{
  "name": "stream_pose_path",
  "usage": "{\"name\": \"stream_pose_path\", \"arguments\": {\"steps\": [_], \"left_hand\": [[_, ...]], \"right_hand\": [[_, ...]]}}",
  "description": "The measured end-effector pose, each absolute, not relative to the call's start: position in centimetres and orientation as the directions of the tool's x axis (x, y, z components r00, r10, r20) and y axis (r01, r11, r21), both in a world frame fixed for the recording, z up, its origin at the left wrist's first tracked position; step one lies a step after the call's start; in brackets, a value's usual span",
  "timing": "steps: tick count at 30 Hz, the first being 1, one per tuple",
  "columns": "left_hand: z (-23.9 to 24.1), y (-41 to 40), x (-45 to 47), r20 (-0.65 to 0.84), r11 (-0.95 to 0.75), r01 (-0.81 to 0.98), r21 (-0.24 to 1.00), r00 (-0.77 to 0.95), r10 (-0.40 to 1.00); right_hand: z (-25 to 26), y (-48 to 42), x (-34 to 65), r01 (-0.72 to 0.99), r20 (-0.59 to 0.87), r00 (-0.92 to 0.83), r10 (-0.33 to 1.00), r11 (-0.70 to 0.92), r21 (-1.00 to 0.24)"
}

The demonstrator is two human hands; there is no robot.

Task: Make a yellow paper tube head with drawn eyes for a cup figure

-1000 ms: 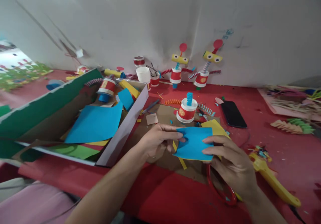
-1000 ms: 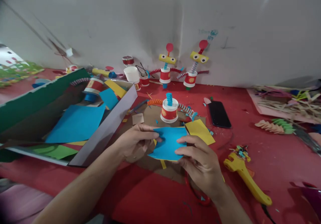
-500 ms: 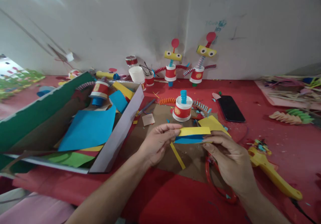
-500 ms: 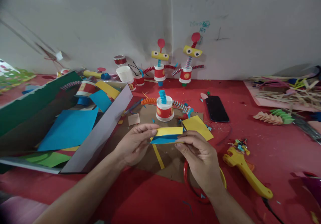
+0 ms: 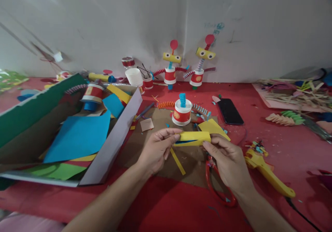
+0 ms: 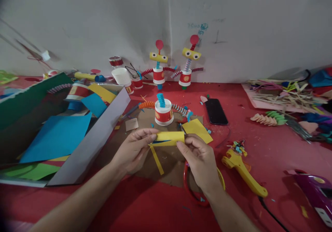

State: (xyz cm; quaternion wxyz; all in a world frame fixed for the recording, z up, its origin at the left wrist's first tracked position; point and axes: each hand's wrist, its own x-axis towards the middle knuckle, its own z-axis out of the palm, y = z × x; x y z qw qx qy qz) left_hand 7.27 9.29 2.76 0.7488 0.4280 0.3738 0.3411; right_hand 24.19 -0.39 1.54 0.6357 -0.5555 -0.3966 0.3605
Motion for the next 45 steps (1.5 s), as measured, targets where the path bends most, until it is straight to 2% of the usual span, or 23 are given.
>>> {"name": "stream_pose_path", "arguments": {"steps": [5, 16, 35, 45], "left_hand": [[3.2, 9.3, 7.3, -0.287, 0.417, -0.173, 0.892, 0.495, 0.820], [3.6, 8.8, 7.3, -0.256, 0.380, -0.171, 0.909, 0.490, 0.833], [3.7, 9.0, 7.2, -0.215, 0.327, -0.160, 0.931, 0.483, 0.849], [4.3, 8.9, 7.3, -0.234, 0.342, -0.149, 0.928, 0.483, 0.844]], "right_hand": [[1.3, -0.3, 24.3, -0.050, 0.087, 0.437, 0.895, 0.121, -0.991], [1.5, 0.0, 24.5, -0.068, -0.046, 0.407, 0.912, -0.021, -0.998], [2.1, 0.6, 24.1, -0.282, -0.190, 0.446, 0.875, -0.064, -0.957], [1.7, 0.6, 23.9, -0.282, -0.199, 0.482, 0.853, -0.065, -0.957]]}}
